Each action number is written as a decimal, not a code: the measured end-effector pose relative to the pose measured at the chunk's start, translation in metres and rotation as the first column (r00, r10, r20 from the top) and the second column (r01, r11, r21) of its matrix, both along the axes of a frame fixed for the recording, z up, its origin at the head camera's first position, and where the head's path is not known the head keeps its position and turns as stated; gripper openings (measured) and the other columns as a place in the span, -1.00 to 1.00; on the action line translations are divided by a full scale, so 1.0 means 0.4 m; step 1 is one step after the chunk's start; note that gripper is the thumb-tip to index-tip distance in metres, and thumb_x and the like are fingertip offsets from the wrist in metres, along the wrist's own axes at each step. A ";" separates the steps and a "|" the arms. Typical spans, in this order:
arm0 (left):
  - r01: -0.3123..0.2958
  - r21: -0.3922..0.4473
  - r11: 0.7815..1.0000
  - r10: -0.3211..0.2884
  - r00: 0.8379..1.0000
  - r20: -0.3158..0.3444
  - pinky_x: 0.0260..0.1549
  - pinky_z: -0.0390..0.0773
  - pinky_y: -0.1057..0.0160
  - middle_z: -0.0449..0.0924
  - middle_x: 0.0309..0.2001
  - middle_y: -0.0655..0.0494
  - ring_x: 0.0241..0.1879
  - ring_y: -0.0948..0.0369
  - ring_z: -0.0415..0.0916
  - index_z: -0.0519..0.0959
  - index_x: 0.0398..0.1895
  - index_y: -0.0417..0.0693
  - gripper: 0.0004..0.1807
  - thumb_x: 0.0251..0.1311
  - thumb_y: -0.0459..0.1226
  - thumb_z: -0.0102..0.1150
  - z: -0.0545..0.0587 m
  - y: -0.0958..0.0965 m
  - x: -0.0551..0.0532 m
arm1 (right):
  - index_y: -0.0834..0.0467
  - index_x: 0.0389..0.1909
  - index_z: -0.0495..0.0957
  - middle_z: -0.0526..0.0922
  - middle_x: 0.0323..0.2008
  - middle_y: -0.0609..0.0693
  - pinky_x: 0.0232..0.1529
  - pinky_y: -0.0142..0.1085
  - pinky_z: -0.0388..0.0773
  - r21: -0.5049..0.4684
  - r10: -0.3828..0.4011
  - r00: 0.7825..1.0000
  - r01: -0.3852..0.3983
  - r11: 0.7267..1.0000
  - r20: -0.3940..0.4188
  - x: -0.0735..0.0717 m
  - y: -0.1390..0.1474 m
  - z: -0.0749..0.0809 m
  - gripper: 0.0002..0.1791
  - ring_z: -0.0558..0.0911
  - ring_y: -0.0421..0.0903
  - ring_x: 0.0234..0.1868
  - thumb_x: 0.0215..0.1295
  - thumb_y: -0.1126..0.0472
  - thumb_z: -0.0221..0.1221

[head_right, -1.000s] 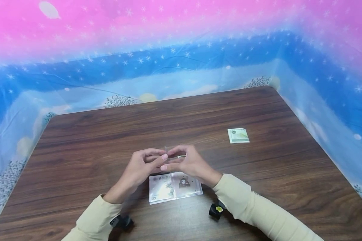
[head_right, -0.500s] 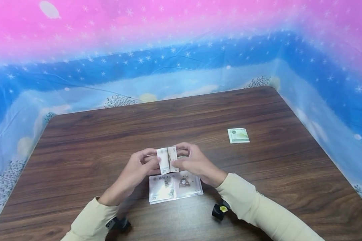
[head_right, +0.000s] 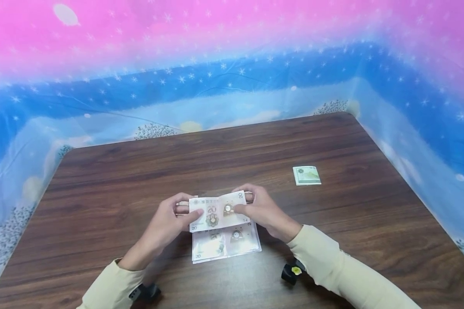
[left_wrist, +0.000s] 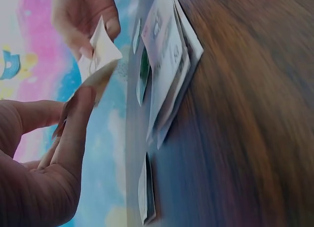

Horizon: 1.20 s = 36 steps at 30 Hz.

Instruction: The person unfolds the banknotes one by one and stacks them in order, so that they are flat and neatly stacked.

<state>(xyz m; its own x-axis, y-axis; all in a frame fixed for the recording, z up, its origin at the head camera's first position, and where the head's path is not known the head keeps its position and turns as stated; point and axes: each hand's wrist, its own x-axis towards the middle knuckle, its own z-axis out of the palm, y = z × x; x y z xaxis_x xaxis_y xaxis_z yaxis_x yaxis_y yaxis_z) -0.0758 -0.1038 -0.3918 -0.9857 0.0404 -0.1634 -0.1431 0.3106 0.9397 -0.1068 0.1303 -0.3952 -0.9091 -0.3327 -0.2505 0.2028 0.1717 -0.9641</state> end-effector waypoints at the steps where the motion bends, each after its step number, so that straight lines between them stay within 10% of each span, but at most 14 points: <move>1: 0.004 -0.012 1.000 -0.004 1.000 -0.002 -0.36 0.72 0.16 0.74 -0.28 -0.11 -0.30 0.12 0.70 0.57 0.00 -0.28 -0.69 0.19 -0.46 0.35 0.000 -0.004 0.002 | 0.41 0.14 0.45 0.74 -0.19 0.20 -0.26 -0.28 0.67 0.006 0.000 1.000 0.000 1.000 -0.001 0.000 0.004 -0.001 -0.55 0.74 -0.06 -0.30 0.21 0.48 0.23; 15: 0.237 -0.049 0.970 -0.235 0.971 0.047 -0.59 0.71 0.09 0.69 -0.50 -0.06 -0.63 0.15 0.65 0.50 0.04 -0.33 -0.64 0.20 -0.47 0.36 -0.006 -0.035 0.017 | 0.42 0.05 0.45 0.71 -0.35 0.08 -0.37 -0.34 0.63 0.126 0.082 0.996 -0.080 0.989 -0.015 0.003 0.047 -0.008 -0.48 0.67 -0.12 -0.40 0.09 0.43 0.42; 24: 0.378 -0.277 0.884 -0.373 0.925 0.070 -0.69 0.64 0.19 0.62 -0.63 0.14 -0.72 0.22 0.57 0.53 -0.04 -0.23 -0.66 0.18 -0.36 0.43 -0.006 -0.036 0.024 | 0.34 -0.22 0.53 0.50 -0.59 -0.11 -0.53 -0.44 0.40 0.336 0.236 0.942 -0.147 0.930 -0.240 0.005 0.062 -0.022 -0.58 0.44 -0.22 -0.56 -0.06 0.39 0.53; 36: 0.402 -0.459 0.792 -0.427 0.902 0.053 -0.75 0.48 0.30 0.52 -0.73 0.24 -0.80 0.35 0.47 0.57 -0.12 -0.20 -0.67 0.13 -0.29 0.49 -0.028 -0.028 0.026 | 0.19 -0.32 0.53 0.48 -0.62 -0.16 -0.51 -0.38 0.39 0.564 0.333 0.888 -0.106 0.819 -0.317 0.013 0.050 -0.044 -0.55 0.43 -0.26 -0.58 -0.15 0.25 0.62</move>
<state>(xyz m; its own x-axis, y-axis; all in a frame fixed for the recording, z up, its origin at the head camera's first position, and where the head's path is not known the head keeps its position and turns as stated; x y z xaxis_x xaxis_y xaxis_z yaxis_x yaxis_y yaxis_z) -0.0653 -0.1149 -0.4028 -0.8985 0.3821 -0.2159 0.1406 0.7166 0.6832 -0.1015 0.1501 -0.4129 -0.8843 -0.4581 -0.0909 -0.2690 0.6589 -0.7025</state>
